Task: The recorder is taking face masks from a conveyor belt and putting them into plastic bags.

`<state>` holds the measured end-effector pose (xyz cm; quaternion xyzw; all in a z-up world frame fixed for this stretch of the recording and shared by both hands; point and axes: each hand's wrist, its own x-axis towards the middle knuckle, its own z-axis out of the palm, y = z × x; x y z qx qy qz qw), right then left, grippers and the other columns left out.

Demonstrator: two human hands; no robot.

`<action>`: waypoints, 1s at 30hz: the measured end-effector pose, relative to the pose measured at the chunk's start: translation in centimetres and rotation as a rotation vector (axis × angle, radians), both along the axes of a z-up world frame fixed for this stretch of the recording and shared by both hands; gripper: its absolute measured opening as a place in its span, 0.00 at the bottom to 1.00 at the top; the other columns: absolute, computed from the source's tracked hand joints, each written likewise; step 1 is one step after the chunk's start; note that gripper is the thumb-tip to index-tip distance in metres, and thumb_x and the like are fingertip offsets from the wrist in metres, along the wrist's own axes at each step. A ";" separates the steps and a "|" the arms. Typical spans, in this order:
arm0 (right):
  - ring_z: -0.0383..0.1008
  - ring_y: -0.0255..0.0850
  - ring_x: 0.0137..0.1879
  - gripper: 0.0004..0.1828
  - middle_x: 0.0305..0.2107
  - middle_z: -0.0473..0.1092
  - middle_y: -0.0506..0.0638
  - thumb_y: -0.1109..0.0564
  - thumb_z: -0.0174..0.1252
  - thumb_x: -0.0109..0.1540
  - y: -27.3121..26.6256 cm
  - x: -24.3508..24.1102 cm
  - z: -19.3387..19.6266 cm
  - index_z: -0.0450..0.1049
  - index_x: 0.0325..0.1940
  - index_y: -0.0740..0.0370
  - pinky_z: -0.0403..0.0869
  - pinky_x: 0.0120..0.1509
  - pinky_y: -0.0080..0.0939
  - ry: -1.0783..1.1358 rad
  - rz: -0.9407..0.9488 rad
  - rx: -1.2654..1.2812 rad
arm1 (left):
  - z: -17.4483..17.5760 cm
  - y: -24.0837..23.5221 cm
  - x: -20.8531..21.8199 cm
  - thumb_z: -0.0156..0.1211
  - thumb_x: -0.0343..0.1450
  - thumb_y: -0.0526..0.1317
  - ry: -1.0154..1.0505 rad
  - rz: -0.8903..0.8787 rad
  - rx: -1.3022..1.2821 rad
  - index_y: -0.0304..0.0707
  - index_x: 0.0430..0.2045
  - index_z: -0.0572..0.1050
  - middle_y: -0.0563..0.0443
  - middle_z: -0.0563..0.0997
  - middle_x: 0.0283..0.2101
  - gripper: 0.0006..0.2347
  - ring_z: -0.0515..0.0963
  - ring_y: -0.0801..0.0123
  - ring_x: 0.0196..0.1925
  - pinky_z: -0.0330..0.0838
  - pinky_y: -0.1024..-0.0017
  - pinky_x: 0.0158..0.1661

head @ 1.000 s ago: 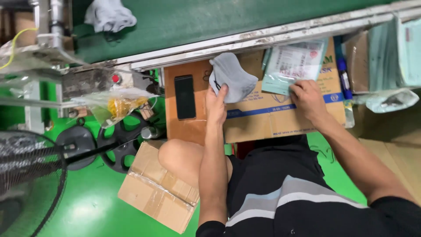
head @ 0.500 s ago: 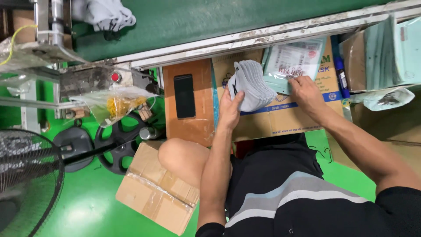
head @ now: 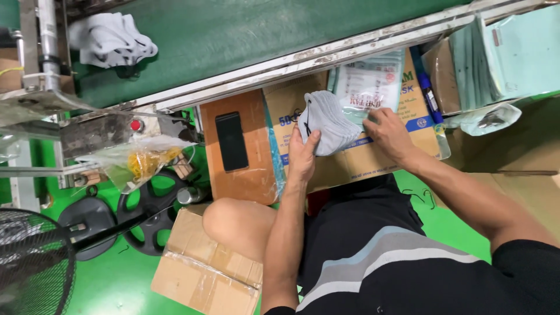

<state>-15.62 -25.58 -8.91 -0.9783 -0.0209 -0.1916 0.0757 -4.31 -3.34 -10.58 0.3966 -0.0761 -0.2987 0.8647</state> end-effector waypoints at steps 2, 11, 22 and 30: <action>0.70 0.50 0.53 0.14 0.43 0.71 0.54 0.62 0.60 0.54 -0.2 0.0 -0.9 0.75 0.44 0.63 0.71 0.56 0.47 -0.011 -0.008 0.005 | -0.3 0.0 -0.1 0.69 0.72 0.41 -0.001 -0.004 0.002 0.27 0.66 0.61 0.45 0.73 0.62 0.30 0.72 0.65 0.63 0.62 0.66 0.66; 0.69 0.52 0.44 0.07 0.34 0.70 0.53 0.62 0.63 0.55 -1.2 1.5 -3.2 0.74 0.36 0.62 0.71 0.51 0.49 -0.040 -0.121 0.198 | -0.3 -1.0 -1.3 0.68 0.72 0.42 0.015 -0.049 -0.039 0.29 0.66 0.60 0.45 0.72 0.63 0.30 0.71 0.65 0.65 0.63 0.65 0.67; 0.70 0.53 0.44 0.06 0.33 0.67 0.54 0.62 0.62 0.55 0.6 1.6 -1.0 0.70 0.32 0.64 0.70 0.48 0.49 0.065 0.041 0.389 | -5.7 -1.1 -1.9 0.69 0.72 0.40 0.192 -0.238 0.177 0.23 0.49 0.77 0.46 0.84 0.45 0.17 0.81 0.66 0.45 0.75 0.66 0.49; 0.73 0.50 0.40 0.06 0.28 0.72 0.50 0.59 0.72 0.57 3.3 1.7 6.1 0.83 0.37 0.59 0.70 0.45 0.49 -0.006 0.095 0.102 | -0.5 0.4 -1.4 0.68 0.66 0.46 -0.403 -0.113 0.743 0.30 0.42 0.81 0.44 0.86 0.36 0.17 0.83 0.70 0.37 0.76 0.69 0.40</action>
